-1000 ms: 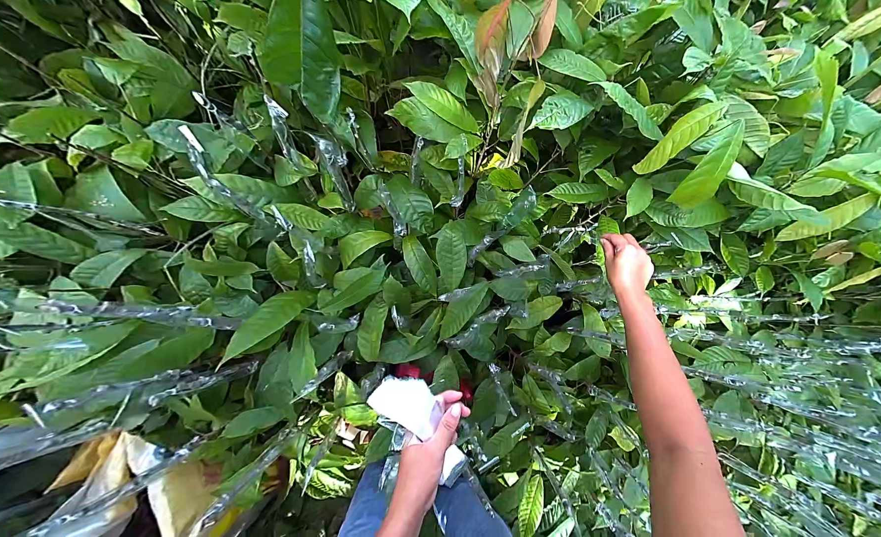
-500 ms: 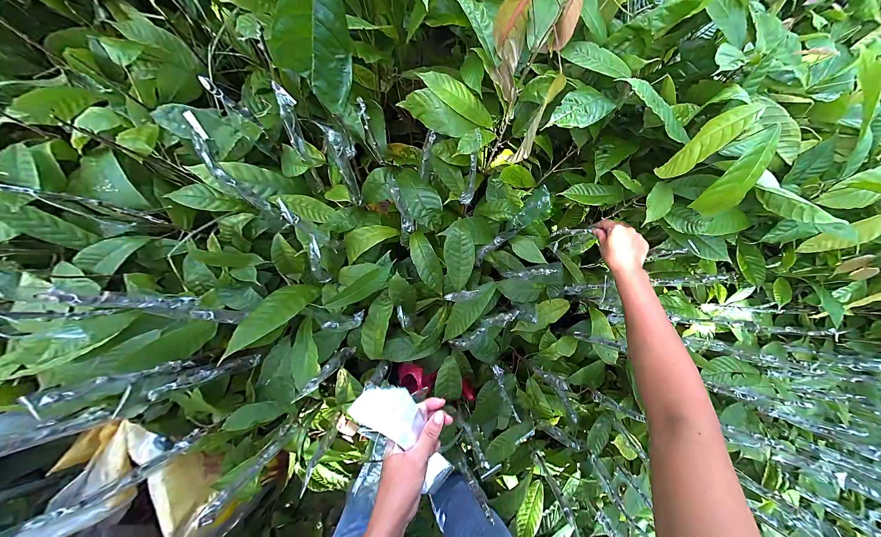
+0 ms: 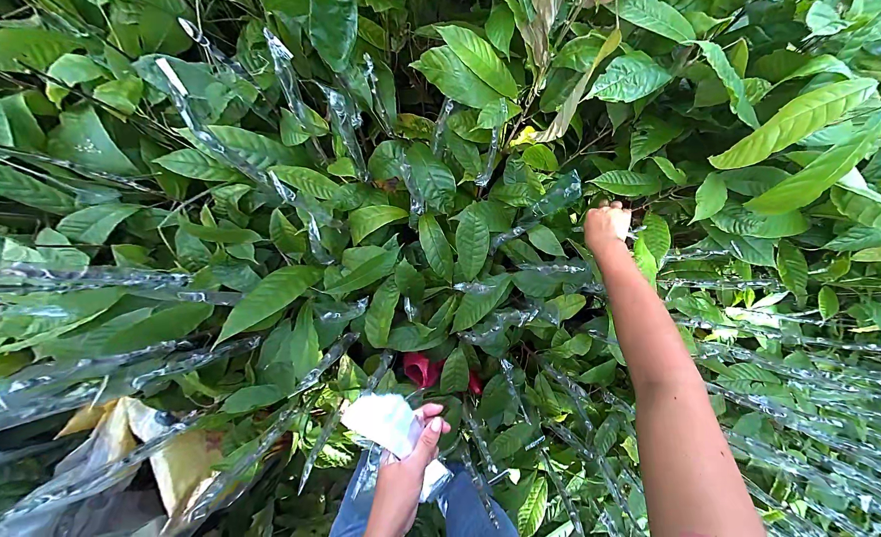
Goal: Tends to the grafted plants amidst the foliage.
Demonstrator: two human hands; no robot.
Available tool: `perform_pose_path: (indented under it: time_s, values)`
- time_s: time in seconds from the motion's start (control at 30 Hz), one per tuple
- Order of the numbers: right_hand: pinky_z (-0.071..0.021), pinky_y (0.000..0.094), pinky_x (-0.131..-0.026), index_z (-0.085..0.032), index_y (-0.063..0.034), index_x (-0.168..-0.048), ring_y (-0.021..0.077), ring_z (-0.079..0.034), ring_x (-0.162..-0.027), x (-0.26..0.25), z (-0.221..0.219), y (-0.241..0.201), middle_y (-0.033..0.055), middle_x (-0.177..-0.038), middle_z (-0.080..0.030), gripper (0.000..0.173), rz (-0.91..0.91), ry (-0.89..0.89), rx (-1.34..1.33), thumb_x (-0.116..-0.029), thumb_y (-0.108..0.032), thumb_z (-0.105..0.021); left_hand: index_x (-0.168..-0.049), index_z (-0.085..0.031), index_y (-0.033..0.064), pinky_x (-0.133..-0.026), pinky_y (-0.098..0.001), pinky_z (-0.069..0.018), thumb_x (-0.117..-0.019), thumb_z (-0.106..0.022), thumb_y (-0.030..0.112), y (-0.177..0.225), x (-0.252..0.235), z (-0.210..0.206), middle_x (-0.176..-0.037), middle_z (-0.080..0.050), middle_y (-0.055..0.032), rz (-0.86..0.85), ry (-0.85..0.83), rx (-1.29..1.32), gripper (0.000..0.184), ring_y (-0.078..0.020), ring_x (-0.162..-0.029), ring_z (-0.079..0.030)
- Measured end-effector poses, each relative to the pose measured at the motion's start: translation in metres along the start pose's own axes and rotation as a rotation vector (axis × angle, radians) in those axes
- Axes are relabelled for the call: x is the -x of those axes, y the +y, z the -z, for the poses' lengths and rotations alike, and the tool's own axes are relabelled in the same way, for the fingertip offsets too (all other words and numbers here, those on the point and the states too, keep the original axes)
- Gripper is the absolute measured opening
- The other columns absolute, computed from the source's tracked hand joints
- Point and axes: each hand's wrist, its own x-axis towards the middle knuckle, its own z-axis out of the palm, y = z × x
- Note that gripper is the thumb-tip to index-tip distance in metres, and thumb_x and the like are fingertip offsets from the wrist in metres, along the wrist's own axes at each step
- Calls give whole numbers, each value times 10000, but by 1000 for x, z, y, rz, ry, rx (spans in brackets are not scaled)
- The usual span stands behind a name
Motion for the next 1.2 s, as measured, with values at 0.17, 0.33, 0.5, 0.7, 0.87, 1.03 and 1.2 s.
perform_pose_path:
  time_s: [0.17,0.33,0.5,0.7,0.87,1.03,1.2]
  values:
    - [-527,609,-883,-564,136,-1312,503,-610,-1186,-17,3,-16,337,-1392,-537,337,-34,30,-51,-1014,34,-445,-1133,-609,14,-524,-128,-426,-959,-503,-12,-4,0,6,-800,-684,59,29,17,-20,205,20,-546,-507]
    - [-519,625,-892,-591,130,-1285,484,-606,-1218,-21,6,-23,314,-1355,-586,320,-70,-44,-17,-1015,4,-473,-1131,-611,18,-527,-133,-434,-950,-505,-9,-12,0,13,-793,-683,65,63,49,-19,212,20,-545,-516]
    - [-512,630,-916,-601,123,-1269,481,-595,-1234,-27,-10,-26,319,-1362,-574,311,-106,-90,-21,-997,-5,-518,-1133,-611,26,-540,-133,-453,-955,-499,-19,-15,1,21,-785,-683,80,72,63,-10,215,23,-554,-533]
    - [-487,615,-960,-583,119,-1313,484,-550,-1283,-41,-42,-44,314,-1440,-512,347,-22,-22,-33,-1030,8,-414,-1133,-610,30,-547,-127,-452,-955,-484,-37,-23,-3,29,-789,-686,91,67,51,26,228,35,-558,-531]
    - [-516,611,-932,-556,130,-1333,488,-542,-1295,-52,-78,-61,321,-1491,-452,355,75,-51,-13,-1039,18,-392,-1139,-609,61,-557,-122,-443,-976,-451,-7,-32,-5,35,-795,-691,117,7,-14,75,237,54,-562,-517]
    - [-533,581,-926,-464,137,-1416,483,-553,-1288,-46,-85,-59,315,-1519,-414,396,70,-105,-34,-1053,15,-361,-1186,-635,129,-593,-121,-463,-1029,-538,464,-34,-6,37,-794,-667,157,-80,-107,148,383,59,-594,-527]
    - [-434,594,-1111,-390,27,-1543,430,-363,-1490,-15,-96,-27,201,-1674,-262,621,292,-68,-193,-963,18,-609,-1169,-636,68,-563,-146,-495,-1086,-344,343,-7,-10,17,-739,-644,81,-32,-117,301,410,5,-554,-547]
